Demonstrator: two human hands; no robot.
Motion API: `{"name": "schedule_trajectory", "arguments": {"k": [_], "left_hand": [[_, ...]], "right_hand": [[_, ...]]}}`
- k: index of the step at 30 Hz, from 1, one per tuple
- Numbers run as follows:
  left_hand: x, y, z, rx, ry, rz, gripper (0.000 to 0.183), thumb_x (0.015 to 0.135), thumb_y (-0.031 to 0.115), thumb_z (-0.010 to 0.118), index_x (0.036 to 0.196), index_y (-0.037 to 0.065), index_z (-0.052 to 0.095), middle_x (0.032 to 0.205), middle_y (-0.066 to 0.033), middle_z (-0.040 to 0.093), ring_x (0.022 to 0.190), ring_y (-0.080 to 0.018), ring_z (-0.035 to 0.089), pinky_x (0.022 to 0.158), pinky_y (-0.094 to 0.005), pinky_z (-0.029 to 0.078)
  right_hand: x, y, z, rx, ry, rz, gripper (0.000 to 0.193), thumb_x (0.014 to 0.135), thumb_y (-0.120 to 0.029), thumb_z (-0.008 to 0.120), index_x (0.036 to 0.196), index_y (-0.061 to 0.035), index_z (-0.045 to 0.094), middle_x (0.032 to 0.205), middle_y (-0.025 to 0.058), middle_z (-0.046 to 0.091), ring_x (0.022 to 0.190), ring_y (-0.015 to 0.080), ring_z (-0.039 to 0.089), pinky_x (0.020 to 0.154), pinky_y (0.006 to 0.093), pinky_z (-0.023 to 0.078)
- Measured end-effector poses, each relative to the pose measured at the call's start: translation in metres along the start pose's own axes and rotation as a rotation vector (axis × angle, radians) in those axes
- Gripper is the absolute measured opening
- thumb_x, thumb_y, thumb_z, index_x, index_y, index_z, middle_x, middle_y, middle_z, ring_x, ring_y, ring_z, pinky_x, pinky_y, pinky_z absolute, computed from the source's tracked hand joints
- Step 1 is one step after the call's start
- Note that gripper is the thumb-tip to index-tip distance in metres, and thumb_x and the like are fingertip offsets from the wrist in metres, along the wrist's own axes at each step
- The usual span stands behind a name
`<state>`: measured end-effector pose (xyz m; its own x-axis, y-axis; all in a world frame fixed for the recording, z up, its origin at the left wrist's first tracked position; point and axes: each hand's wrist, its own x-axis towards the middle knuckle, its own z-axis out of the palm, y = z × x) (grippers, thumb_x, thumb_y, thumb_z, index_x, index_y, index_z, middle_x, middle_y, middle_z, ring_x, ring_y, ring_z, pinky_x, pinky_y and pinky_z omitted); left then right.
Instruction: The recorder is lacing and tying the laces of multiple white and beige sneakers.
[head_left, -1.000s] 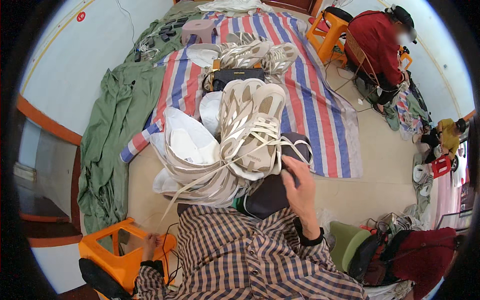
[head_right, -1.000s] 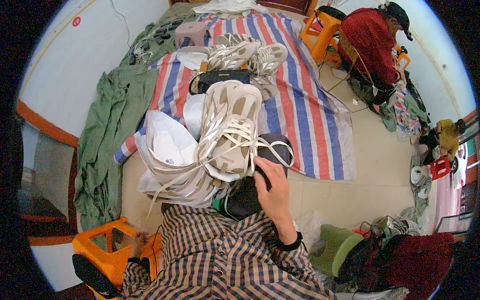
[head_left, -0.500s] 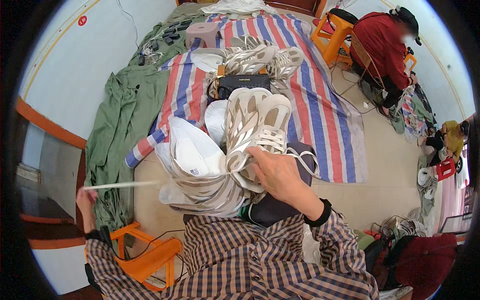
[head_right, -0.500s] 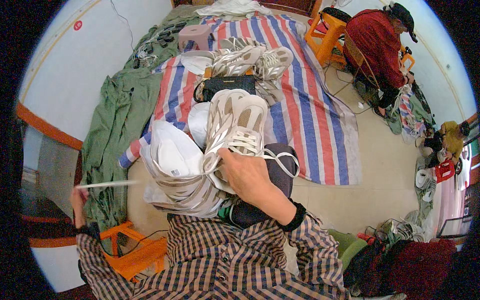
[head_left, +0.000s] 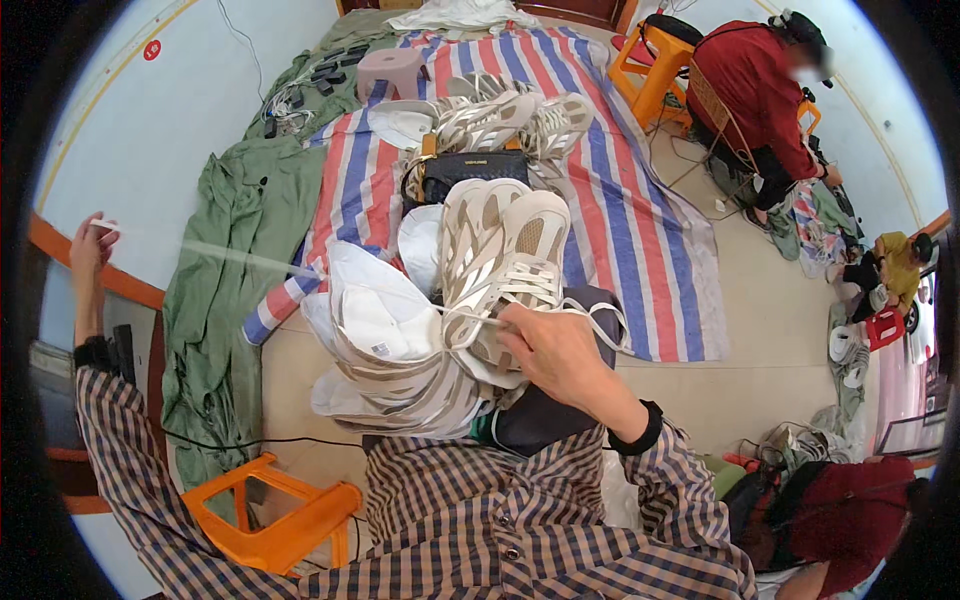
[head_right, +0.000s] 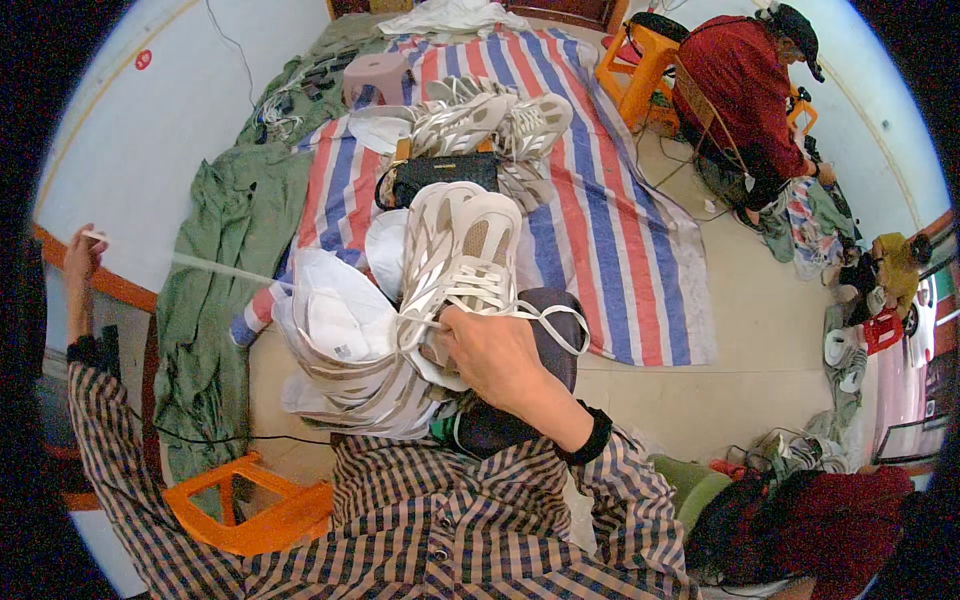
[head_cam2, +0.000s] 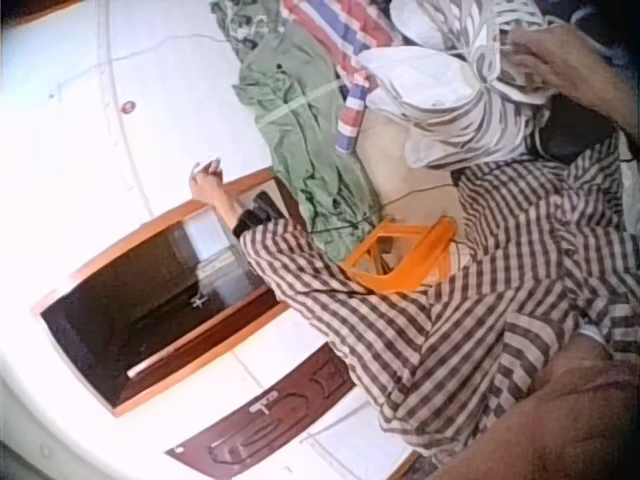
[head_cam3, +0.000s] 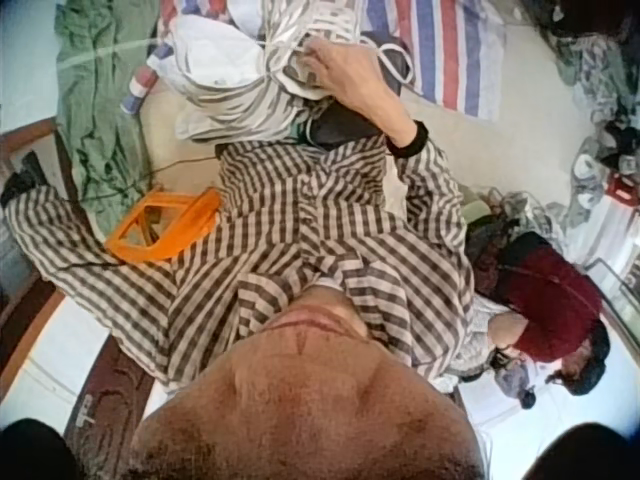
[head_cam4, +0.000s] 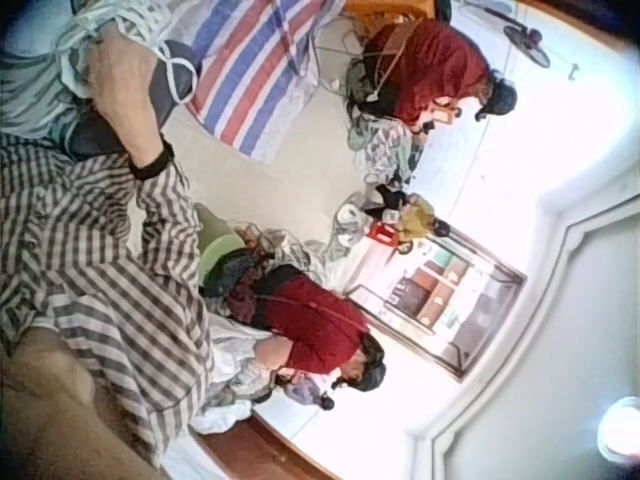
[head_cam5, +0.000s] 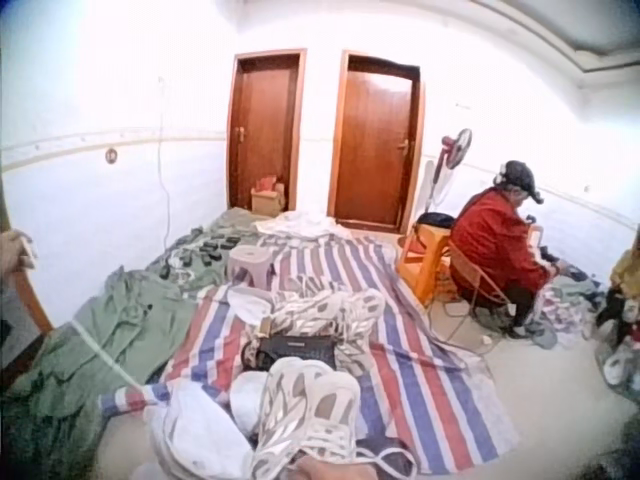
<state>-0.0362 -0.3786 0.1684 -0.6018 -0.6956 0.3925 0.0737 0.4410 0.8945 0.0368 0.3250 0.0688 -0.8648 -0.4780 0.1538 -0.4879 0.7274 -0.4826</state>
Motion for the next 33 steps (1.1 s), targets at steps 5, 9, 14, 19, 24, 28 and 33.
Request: {"name": "schedule_trajectory", "arguments": {"k": [5,9,14,19,24,28,33], "left_hand": [[-0.137,0.071,0.095,0.180,-0.750,-0.462,0.014,0.086,0.020,0.053,0.080,0.009,0.059,0.070,-0.0026,0.063,0.055,-0.0082,0.055,0.046,-0.0205,0.041],[-0.288,0.137,0.156,0.090,-1.201,-0.639,0.013,0.090,0.019,0.056,0.089,0.006,0.058,0.083,-0.0087,0.067,0.071,-0.0174,0.066,0.063,-0.0243,0.052],[-0.385,0.155,0.186,0.147,-1.735,-0.593,0.015,0.086,0.020,0.064,0.081,0.007,0.066,0.078,0.0007,0.064,0.070,-0.0069,0.057,0.066,-0.0209,0.047],[-0.409,0.149,0.215,-0.113,-1.552,-0.618,0.013,0.085,0.018,0.067,0.085,0.006,0.066,0.074,0.0030,0.061,0.063,-0.0039,0.048,0.057,-0.0199,0.038],[-0.410,0.133,0.260,-0.258,-1.232,-0.549,0.014,0.087,0.014,0.065,0.095,0.002,0.063,0.077,0.0014,0.061,0.064,-0.0043,0.051,0.059,-0.0186,0.040],[-0.421,0.132,0.282,-0.255,-1.183,-0.494,0.013,0.088,0.011,0.062,0.097,0.001,0.061,0.080,-0.0022,0.064,0.067,-0.0062,0.056,0.062,-0.0184,0.045],[-0.428,0.128,0.289,-0.230,-1.164,-0.296,0.013,0.086,0.013,0.065,0.090,0.001,0.063,0.080,-0.0026,0.065,0.067,-0.0071,0.056,0.064,-0.0200,0.045]], "right_hand": [[0.038,0.010,-0.015,0.617,-0.099,0.226,0.040,0.087,-0.012,0.059,0.125,-0.0040,0.050,0.093,0.0115,0.069,0.072,0.0168,0.067,0.063,0.0288,0.050],[0.052,0.024,-0.007,0.874,0.101,0.096,0.056,0.086,-0.010,0.058,0.138,-0.0048,0.039,0.114,0.0160,0.062,0.079,0.0142,0.066,0.065,0.0276,0.051],[0.036,0.037,-0.012,0.972,0.096,0.149,0.043,0.090,-0.005,0.055,0.132,-0.0015,0.047,0.119,0.0149,0.059,0.087,0.0146,0.065,0.073,0.0258,0.051],[-0.002,0.033,-0.008,0.887,0.198,0.238,0.024,0.089,0.001,0.053,0.111,0.0011,0.062,0.098,0.0095,0.067,0.081,0.0131,0.064,0.072,0.0256,0.050],[-0.055,0.033,0.001,0.493,0.478,0.027,0.024,0.087,0.011,0.050,0.103,0.0002,0.064,0.095,0.0103,0.065,0.071,0.0144,0.062,0.065,0.0249,0.049],[-0.085,0.052,0.038,0.626,0.463,0.191,0.021,0.088,0.009,0.051,0.101,0.0000,0.064,0.095,0.0112,0.065,0.075,0.0138,0.061,0.064,0.0249,0.049],[-0.086,0.056,0.065,0.309,0.548,0.090,0.025,0.073,0.012,0.055,0.092,-0.0020,0.063,0.093,0.0130,0.065,0.081,0.0282,0.062,0.072,0.0338,0.048]]}}
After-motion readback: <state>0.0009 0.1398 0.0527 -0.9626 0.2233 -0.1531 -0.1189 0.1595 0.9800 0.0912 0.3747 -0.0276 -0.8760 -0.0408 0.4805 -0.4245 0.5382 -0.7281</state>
